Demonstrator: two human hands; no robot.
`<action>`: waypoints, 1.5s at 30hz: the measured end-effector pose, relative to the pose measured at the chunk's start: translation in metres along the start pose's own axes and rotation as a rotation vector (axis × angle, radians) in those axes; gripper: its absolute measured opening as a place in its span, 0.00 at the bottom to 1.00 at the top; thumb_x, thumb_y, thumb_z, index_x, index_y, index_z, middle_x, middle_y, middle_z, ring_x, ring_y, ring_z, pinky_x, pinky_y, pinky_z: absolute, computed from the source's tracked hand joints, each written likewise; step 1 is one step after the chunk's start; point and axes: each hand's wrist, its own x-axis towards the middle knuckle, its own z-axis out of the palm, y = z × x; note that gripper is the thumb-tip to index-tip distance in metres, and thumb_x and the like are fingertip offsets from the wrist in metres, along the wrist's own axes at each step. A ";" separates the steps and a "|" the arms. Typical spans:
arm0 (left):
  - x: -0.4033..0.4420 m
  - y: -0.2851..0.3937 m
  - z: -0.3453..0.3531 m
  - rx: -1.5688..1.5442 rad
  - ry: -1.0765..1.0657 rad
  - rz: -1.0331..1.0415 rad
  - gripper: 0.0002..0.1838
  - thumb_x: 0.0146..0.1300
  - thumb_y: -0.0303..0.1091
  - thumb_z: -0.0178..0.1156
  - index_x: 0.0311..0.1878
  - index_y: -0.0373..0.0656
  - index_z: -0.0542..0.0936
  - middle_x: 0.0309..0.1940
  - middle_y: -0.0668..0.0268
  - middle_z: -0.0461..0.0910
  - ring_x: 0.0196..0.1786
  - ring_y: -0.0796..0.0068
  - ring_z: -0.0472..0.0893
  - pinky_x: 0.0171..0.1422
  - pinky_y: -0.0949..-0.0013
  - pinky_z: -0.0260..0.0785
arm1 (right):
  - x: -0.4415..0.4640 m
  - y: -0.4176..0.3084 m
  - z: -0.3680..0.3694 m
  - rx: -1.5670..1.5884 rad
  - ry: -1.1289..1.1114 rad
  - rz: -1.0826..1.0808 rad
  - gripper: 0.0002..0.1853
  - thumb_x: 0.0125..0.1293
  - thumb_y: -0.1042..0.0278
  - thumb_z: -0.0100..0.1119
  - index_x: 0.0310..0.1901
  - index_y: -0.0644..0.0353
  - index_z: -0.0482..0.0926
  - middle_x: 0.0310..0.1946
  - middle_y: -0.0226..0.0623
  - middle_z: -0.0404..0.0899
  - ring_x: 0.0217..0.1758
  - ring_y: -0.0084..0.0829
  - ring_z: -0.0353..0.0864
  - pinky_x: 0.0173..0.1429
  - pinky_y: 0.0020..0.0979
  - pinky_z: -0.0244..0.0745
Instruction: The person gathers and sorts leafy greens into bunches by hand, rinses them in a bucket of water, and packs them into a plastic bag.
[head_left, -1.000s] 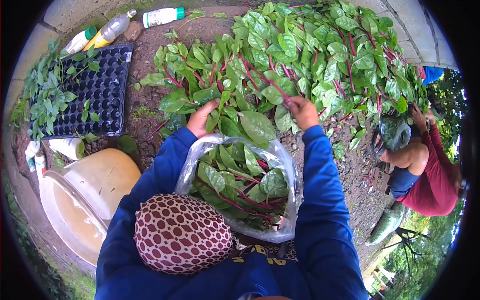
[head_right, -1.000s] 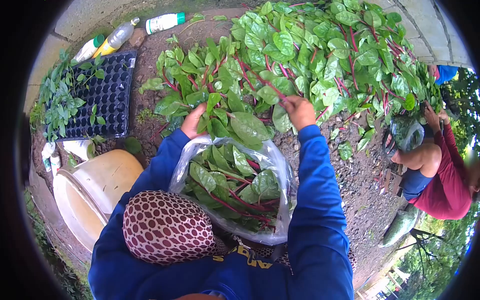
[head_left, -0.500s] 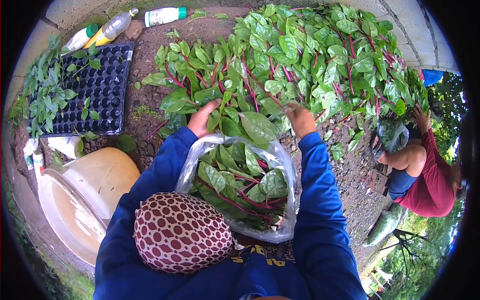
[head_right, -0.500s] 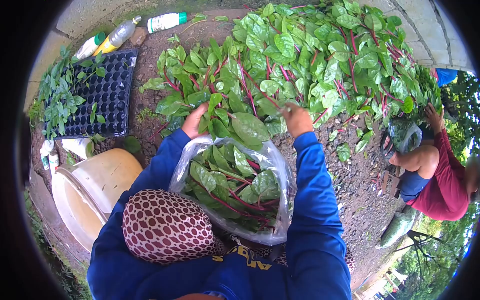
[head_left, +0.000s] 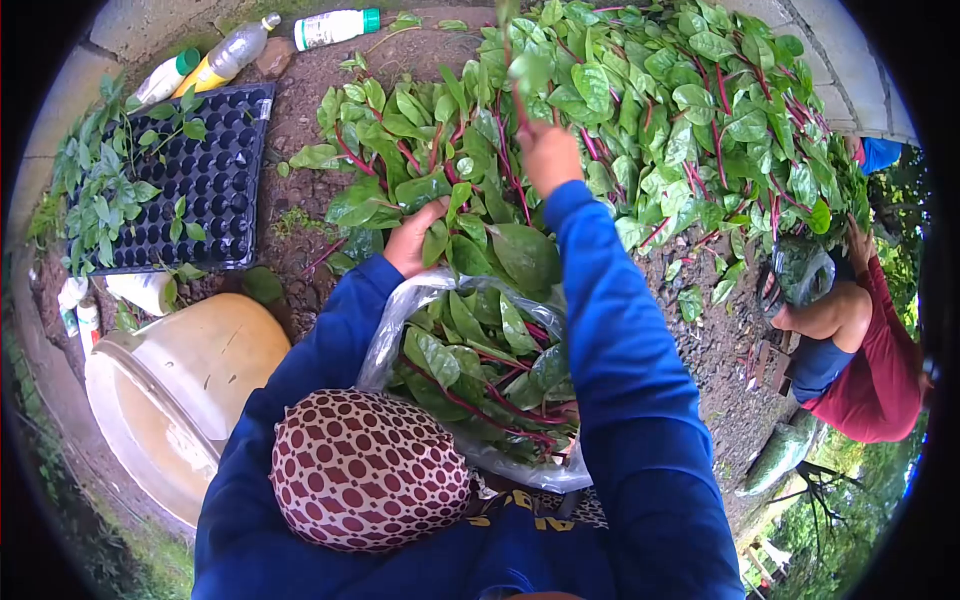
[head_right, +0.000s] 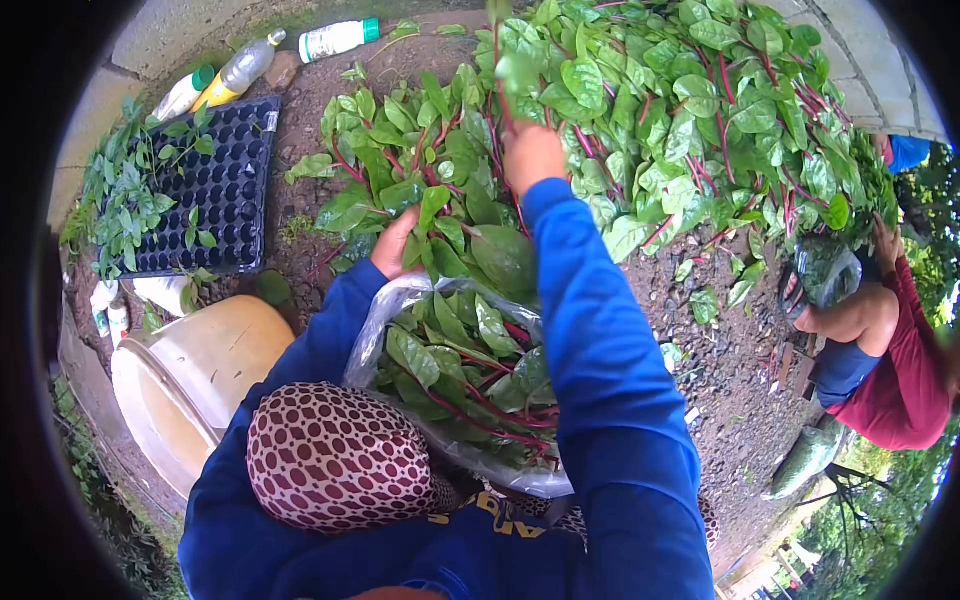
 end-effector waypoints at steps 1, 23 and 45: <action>0.001 0.000 -0.003 0.006 -0.018 0.009 0.17 0.65 0.37 0.50 0.55 0.40 0.72 0.47 0.64 0.77 0.46 0.71 0.78 0.54 0.65 0.70 | 0.001 0.001 0.022 -0.149 -0.100 0.127 0.12 0.58 0.58 0.56 0.35 0.59 0.79 0.34 0.49 0.79 0.40 0.47 0.79 0.46 0.41 0.74; 0.003 -0.001 -0.013 0.066 -0.144 0.014 0.22 0.69 0.49 0.41 0.58 0.45 0.69 0.49 0.57 0.75 0.51 0.60 0.77 0.56 0.55 0.70 | -0.070 0.080 -0.074 0.184 -0.016 0.009 0.11 0.65 0.63 0.50 0.40 0.64 0.71 0.24 0.41 0.75 0.28 0.31 0.75 0.36 0.34 0.70; -0.011 0.001 -0.007 0.004 -0.258 -0.005 0.23 0.69 0.50 0.39 0.55 0.43 0.70 0.48 0.54 0.76 0.50 0.59 0.77 0.56 0.55 0.70 | -0.027 0.024 -0.037 0.420 -0.239 0.261 0.12 0.60 0.64 0.49 0.35 0.67 0.74 0.26 0.50 0.77 0.29 0.41 0.78 0.37 0.39 0.74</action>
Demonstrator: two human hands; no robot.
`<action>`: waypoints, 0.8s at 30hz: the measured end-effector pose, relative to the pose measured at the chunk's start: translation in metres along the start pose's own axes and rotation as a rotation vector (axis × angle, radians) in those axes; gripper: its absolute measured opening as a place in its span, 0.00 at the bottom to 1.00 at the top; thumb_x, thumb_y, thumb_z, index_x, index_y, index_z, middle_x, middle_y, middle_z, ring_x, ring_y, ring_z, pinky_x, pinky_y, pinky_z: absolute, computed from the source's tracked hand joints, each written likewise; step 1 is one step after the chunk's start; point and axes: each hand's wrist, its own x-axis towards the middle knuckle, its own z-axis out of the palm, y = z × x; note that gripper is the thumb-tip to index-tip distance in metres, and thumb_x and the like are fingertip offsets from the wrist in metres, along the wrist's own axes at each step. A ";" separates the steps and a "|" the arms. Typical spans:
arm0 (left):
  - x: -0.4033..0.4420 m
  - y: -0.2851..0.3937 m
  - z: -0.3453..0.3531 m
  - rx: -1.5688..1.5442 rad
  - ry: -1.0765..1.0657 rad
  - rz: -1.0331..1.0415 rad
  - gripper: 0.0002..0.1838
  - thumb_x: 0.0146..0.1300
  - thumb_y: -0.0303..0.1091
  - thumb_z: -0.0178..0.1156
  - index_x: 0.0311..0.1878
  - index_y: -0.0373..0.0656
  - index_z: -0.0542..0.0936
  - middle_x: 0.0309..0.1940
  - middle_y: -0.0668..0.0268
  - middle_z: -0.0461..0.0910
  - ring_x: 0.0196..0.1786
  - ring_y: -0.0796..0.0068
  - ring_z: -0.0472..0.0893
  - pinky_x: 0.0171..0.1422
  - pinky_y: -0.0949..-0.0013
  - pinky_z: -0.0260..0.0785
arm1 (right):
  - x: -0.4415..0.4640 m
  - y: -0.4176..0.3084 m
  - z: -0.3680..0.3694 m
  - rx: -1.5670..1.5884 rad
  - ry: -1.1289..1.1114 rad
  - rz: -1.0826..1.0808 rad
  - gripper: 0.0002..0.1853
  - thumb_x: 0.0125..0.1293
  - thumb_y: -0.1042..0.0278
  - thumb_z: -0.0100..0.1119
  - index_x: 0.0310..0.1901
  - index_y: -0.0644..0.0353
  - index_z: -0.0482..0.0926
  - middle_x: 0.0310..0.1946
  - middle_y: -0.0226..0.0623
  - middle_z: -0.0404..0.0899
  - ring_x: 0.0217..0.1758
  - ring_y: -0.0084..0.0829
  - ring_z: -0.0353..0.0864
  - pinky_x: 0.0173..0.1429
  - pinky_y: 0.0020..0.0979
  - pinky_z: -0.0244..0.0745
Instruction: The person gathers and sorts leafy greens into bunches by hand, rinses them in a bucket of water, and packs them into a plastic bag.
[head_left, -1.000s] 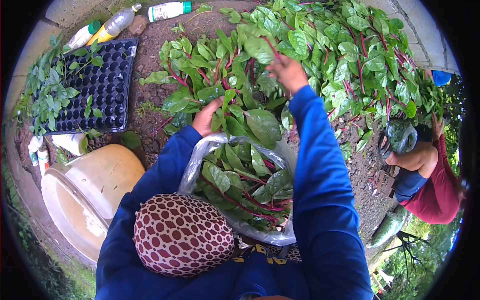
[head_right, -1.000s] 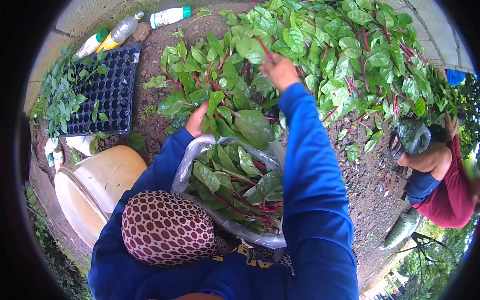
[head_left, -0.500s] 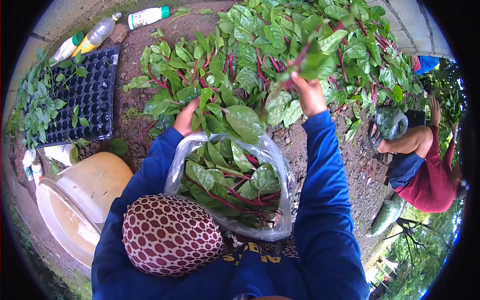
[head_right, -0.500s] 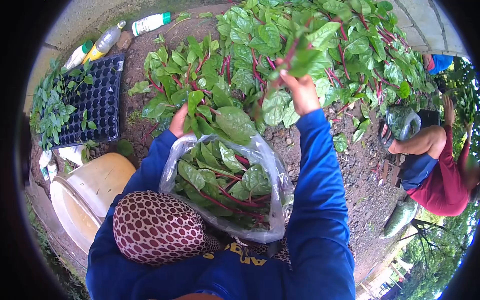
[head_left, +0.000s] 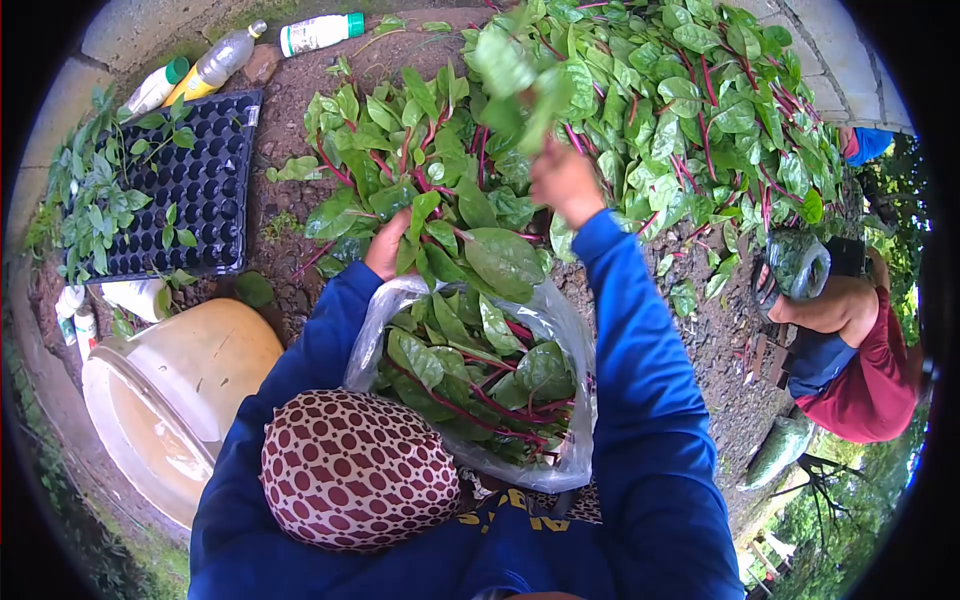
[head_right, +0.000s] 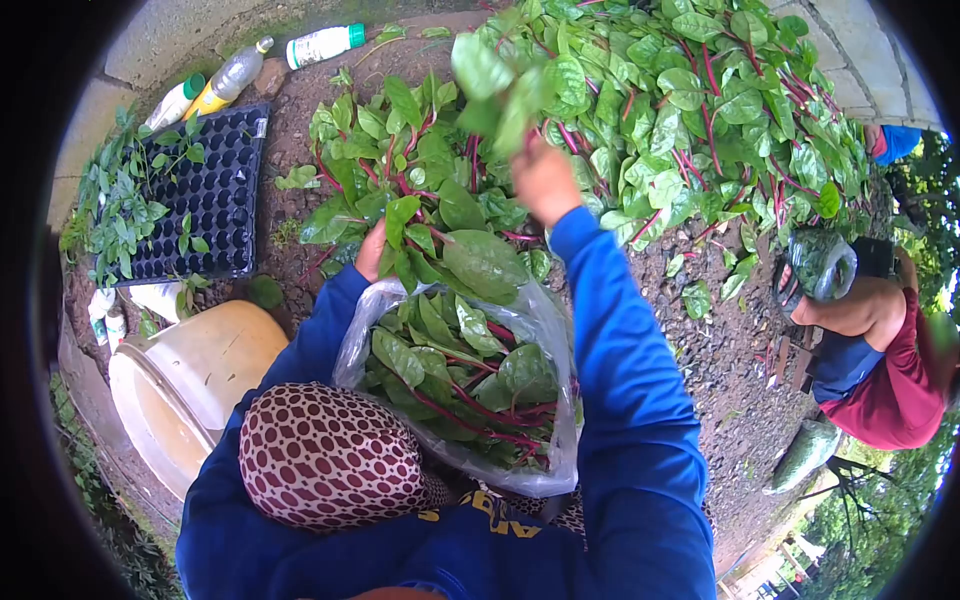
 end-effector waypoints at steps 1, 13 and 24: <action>-0.001 -0.001 -0.002 0.004 0.010 0.006 0.23 0.69 0.51 0.37 0.54 0.43 0.70 0.47 0.52 0.76 0.50 0.59 0.77 0.56 0.55 0.70 | -0.006 0.009 0.023 -0.174 0.015 -0.054 0.14 0.58 0.63 0.50 0.36 0.67 0.75 0.29 0.54 0.77 0.34 0.48 0.78 0.42 0.41 0.73; -0.004 -0.008 -0.004 0.074 0.167 0.106 0.22 0.69 0.48 0.40 0.54 0.42 0.70 0.46 0.57 0.77 0.47 0.62 0.78 0.53 0.59 0.72 | 0.004 0.004 0.054 -0.499 -0.083 0.112 0.22 0.49 0.52 0.58 0.40 0.61 0.80 0.36 0.49 0.81 0.40 0.44 0.81 0.46 0.38 0.75; 0.022 -0.011 0.041 0.605 0.473 0.463 0.18 0.58 0.33 0.62 0.51 0.40 0.75 0.45 0.68 0.77 0.45 0.77 0.76 0.50 0.71 0.69 | -0.015 0.001 0.046 0.255 -0.269 -0.062 0.28 0.57 0.57 0.58 0.55 0.67 0.67 0.46 0.44 0.77 0.48 0.34 0.75 0.55 0.31 0.67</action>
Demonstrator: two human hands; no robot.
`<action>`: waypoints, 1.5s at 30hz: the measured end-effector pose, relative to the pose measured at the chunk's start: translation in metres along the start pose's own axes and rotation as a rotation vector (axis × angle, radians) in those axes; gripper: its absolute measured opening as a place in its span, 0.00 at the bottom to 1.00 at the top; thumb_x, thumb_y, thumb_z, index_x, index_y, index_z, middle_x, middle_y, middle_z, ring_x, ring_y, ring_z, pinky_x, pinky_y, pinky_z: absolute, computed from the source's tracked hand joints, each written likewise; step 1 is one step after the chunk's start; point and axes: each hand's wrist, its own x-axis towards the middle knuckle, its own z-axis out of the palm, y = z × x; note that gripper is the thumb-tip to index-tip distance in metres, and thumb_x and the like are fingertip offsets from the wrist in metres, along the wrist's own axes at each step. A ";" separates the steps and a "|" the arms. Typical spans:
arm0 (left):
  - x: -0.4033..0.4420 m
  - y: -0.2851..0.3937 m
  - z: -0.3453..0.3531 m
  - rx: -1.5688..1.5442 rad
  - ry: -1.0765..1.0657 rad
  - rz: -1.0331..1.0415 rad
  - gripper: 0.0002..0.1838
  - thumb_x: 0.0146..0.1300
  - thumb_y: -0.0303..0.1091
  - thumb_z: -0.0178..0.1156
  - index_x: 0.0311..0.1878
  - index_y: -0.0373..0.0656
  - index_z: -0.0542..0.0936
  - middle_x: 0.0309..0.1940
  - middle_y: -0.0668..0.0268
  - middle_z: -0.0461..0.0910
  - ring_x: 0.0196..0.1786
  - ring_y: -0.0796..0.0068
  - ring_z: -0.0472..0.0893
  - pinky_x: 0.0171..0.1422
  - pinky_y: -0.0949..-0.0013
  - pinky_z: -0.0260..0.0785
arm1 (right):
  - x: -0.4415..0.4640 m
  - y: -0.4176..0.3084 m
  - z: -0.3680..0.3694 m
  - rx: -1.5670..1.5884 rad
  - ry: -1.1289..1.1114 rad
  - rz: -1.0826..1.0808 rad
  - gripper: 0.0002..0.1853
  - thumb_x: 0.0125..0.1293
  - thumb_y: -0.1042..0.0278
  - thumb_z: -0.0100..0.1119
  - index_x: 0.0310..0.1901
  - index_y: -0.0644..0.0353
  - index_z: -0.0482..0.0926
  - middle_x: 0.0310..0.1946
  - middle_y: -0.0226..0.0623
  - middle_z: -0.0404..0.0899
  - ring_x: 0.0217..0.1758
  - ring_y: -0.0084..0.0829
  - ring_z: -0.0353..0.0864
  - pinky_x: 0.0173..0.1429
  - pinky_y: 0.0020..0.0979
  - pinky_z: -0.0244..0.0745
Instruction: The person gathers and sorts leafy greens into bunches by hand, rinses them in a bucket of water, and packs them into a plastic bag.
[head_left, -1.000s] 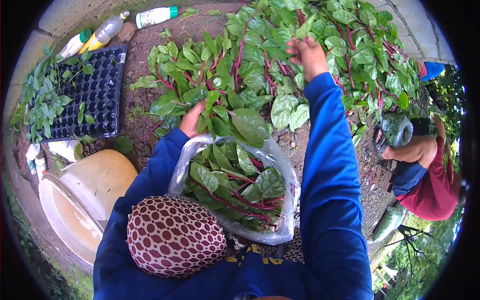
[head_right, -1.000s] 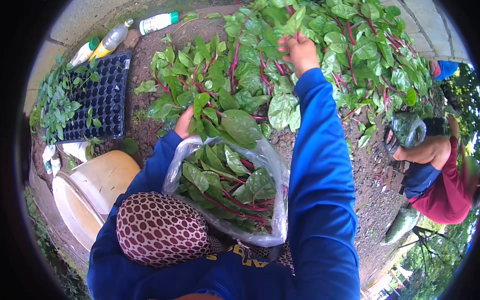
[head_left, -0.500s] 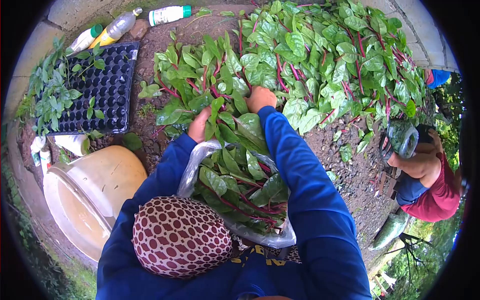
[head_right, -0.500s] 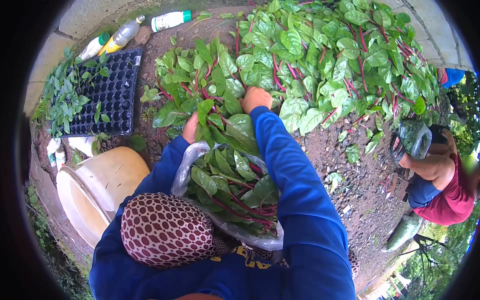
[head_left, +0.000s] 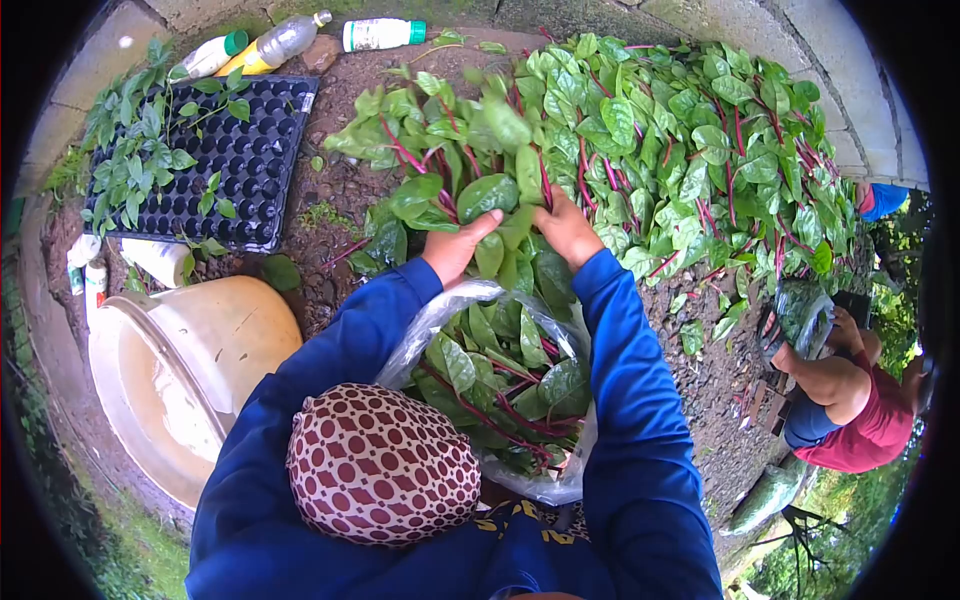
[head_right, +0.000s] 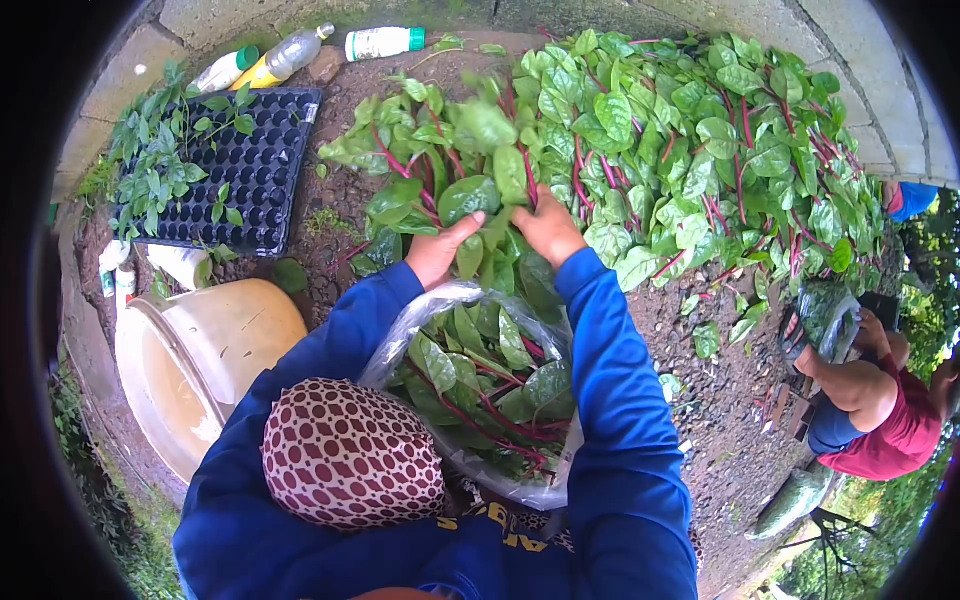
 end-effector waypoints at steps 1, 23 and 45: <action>0.002 0.001 0.003 0.045 -0.026 0.025 0.18 0.58 0.32 0.62 0.51 0.40 0.74 0.45 0.68 0.77 0.46 0.77 0.76 0.51 0.71 0.69 | -0.004 -0.018 0.010 0.199 0.013 0.042 0.31 0.58 0.55 0.58 0.57 0.67 0.65 0.48 0.44 0.76 0.50 0.35 0.74 0.57 0.31 0.66; -0.106 0.128 -0.013 0.628 0.049 0.542 0.23 0.54 0.34 0.64 0.54 0.41 0.74 0.51 0.61 0.76 0.55 0.71 0.73 0.62 0.67 0.62 | -0.046 -0.124 -0.036 0.618 0.125 -0.047 0.21 0.54 0.50 0.61 0.43 0.56 0.72 0.33 0.33 0.75 0.28 0.27 0.75 0.31 0.30 0.72; -0.174 -0.073 -0.100 1.015 -0.099 1.044 0.15 0.58 0.33 0.45 0.48 0.52 0.72 0.51 0.73 0.71 0.58 0.73 0.69 0.60 0.64 0.56 | -0.154 -0.263 0.411 -0.337 -0.780 -0.465 0.26 0.37 0.71 0.71 0.43 0.69 0.77 0.38 0.39 0.80 0.40 0.31 0.78 0.47 0.31 0.72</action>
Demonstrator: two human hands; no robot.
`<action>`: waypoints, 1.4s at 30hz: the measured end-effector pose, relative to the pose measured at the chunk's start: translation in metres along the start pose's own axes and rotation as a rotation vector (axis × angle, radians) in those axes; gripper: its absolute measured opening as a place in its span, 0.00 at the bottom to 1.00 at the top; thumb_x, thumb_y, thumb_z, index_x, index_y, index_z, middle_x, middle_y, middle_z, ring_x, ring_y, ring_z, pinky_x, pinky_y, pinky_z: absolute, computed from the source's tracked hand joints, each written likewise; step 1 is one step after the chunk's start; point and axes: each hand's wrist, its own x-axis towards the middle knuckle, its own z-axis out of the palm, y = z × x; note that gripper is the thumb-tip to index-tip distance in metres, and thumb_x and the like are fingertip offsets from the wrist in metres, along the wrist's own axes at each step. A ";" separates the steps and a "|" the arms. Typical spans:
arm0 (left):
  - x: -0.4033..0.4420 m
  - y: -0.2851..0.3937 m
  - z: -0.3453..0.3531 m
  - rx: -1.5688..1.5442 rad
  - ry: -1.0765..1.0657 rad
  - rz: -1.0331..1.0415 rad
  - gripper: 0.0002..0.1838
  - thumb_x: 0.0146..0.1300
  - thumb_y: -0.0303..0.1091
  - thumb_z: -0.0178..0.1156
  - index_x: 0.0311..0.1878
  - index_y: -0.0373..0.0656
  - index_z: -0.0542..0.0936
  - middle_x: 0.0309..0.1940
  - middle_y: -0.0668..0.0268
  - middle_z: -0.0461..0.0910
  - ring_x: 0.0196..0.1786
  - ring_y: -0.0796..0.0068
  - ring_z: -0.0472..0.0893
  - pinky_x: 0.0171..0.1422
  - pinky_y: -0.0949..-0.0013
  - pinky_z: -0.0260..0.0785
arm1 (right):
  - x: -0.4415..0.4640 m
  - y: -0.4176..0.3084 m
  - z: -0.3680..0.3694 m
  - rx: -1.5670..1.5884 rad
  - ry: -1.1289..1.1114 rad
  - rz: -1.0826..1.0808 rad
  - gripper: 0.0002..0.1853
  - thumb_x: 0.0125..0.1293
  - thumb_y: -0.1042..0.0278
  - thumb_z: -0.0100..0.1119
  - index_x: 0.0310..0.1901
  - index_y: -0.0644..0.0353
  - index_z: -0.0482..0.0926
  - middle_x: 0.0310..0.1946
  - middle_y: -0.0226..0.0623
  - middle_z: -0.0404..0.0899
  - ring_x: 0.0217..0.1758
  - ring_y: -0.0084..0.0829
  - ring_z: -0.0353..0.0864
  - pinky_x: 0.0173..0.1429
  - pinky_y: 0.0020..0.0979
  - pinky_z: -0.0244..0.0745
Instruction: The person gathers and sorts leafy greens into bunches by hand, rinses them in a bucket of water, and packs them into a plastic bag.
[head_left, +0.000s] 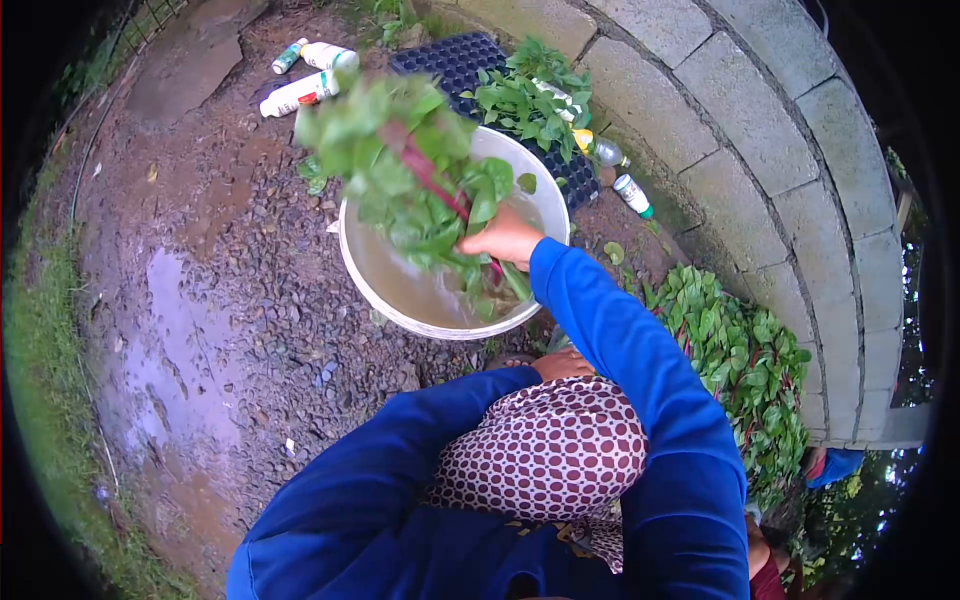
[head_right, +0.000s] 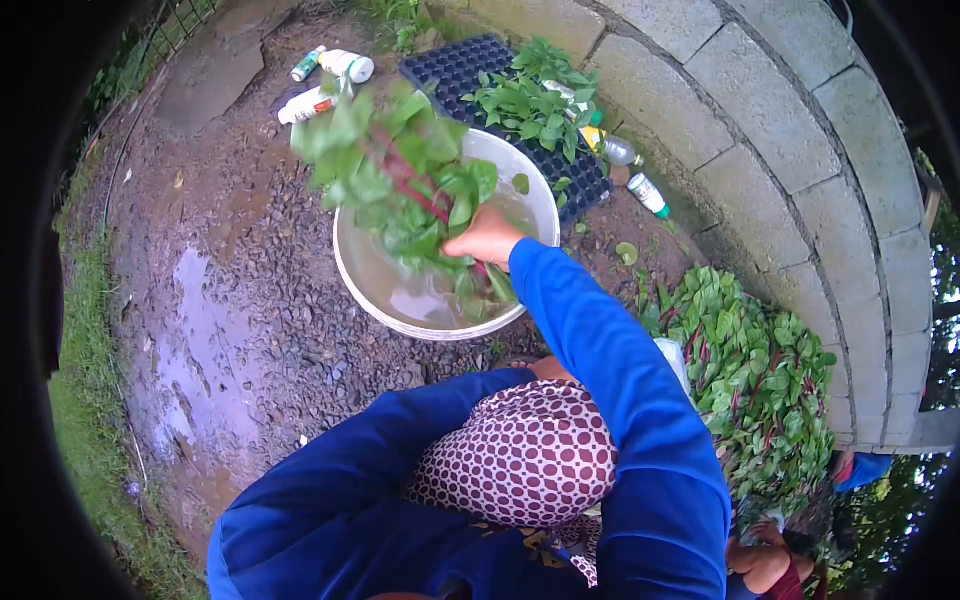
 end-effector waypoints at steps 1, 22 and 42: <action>0.000 -0.004 0.002 -0.062 -0.007 -0.025 0.15 0.58 0.33 0.45 0.48 0.52 0.72 0.50 0.73 0.71 0.57 0.74 0.69 0.60 0.64 0.57 | 0.012 0.016 0.004 -0.022 -0.028 0.048 0.27 0.36 0.70 0.70 0.43 0.70 0.77 0.36 0.41 0.80 0.38 0.34 0.79 0.46 0.31 0.72; 0.007 0.027 -0.047 -0.128 -0.113 -0.157 0.22 0.47 0.36 0.66 0.47 0.50 0.74 0.49 0.66 0.73 0.58 0.67 0.68 0.61 0.60 0.56 | 0.012 -0.005 -0.032 0.303 -0.126 0.208 0.24 0.46 0.80 0.67 0.49 0.65 0.75 0.44 0.36 0.79 0.43 0.27 0.77 0.51 0.26 0.70; 0.029 0.037 -0.056 -0.243 -0.143 -0.406 0.15 0.47 0.32 0.60 0.41 0.46 0.76 0.38 0.62 0.76 0.48 0.59 0.74 0.55 0.58 0.63 | -0.039 -0.082 -0.117 0.481 0.099 -0.088 0.22 0.51 0.79 0.64 0.50 0.65 0.73 0.46 0.37 0.78 0.48 0.30 0.77 0.56 0.34 0.73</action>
